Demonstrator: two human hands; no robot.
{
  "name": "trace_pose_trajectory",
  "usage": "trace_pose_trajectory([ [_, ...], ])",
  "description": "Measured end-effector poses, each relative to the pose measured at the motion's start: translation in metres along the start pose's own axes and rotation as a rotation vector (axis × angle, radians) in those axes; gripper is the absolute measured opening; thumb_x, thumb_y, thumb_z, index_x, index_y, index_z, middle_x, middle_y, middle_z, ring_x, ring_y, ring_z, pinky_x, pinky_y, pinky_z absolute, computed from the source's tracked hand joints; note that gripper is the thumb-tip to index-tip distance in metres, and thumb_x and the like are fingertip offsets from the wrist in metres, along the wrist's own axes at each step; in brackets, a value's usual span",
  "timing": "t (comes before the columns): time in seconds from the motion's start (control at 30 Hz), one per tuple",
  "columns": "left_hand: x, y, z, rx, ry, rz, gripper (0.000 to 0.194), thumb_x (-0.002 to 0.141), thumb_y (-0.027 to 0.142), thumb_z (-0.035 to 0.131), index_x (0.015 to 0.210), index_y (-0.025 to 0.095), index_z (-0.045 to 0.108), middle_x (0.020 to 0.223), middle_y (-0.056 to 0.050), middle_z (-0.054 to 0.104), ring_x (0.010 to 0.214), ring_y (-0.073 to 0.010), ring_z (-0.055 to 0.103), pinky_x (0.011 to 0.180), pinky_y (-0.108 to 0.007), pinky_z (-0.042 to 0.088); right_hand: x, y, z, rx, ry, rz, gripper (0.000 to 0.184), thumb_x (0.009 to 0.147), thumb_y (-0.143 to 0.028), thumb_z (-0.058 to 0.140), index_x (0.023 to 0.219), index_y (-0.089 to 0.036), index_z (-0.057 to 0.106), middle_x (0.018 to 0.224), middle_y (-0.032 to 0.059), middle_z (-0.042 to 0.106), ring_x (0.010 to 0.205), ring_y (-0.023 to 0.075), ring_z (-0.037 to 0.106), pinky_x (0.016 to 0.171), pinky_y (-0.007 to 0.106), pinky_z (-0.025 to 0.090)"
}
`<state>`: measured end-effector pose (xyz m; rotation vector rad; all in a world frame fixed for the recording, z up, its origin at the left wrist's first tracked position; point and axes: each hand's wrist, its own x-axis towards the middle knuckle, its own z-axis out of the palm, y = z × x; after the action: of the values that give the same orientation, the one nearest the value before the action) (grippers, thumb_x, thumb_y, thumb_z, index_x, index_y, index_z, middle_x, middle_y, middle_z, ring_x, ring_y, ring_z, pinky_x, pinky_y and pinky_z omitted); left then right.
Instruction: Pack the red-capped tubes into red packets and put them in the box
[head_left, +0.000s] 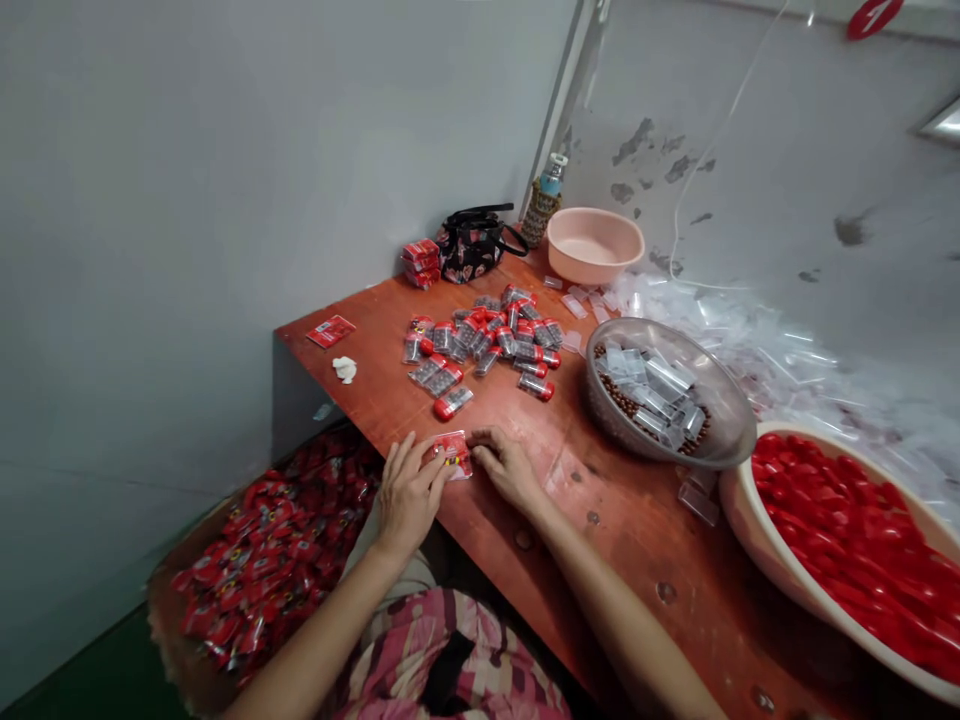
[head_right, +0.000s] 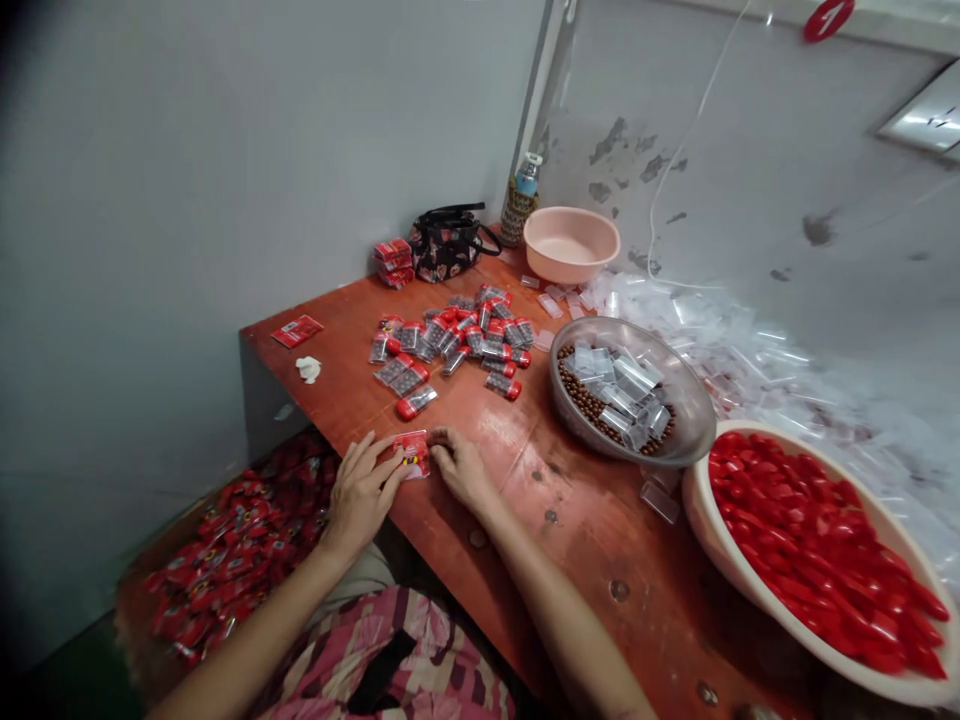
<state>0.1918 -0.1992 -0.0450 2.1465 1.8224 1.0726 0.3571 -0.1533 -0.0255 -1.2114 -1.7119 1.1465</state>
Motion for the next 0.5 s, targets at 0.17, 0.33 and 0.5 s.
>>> trace_pose_trajectory([
  [0.17, 0.0, 0.001, 0.005, -0.077, 0.068, -0.025, 0.02, 0.079, 0.025, 0.052, 0.092, 0.025, 0.067, 0.11, -0.007, 0.062, 0.116, -0.0271, 0.044, 0.1, -0.051, 0.024, -0.014, -0.011, -0.001, 0.059, 0.119, 0.077, 0.015, 0.082, -0.024, 0.049, 0.094, -0.02, 0.057, 0.089, 0.003, 0.063, 0.081, 0.0167, 0.06, 0.076, 0.03, 0.047],
  [0.33, 0.002, 0.008, -0.007, -0.24, 0.081, -0.029, 0.023, 0.077, 0.023, 0.055, 0.098, 0.027, 0.066, 0.113, -0.006, 0.061, 0.12, -0.027, 0.039, 0.102, -0.051, 0.021, -0.016, -0.022, 0.012, 0.277, 0.151, 0.121, 0.028, 0.075, -0.029, 0.06, 0.101, -0.02, 0.053, 0.086, 0.0019, 0.062, 0.078, 0.0158, 0.059, 0.071, 0.028, 0.047],
  [0.5, 0.008, 0.018, -0.026, -0.738, 0.021, -0.446, 0.041, 0.067, 0.032, 0.066, 0.107, 0.024, 0.062, 0.11, -0.008, 0.063, 0.103, -0.0259, 0.055, 0.09, -0.037, 0.041, -0.004, -0.03, 0.016, 0.497, 0.13, 0.184, 0.03, 0.072, -0.029, 0.063, 0.097, -0.018, 0.051, 0.061, -0.005, 0.056, 0.053, 0.0102, 0.053, 0.053, 0.021, 0.043],
])
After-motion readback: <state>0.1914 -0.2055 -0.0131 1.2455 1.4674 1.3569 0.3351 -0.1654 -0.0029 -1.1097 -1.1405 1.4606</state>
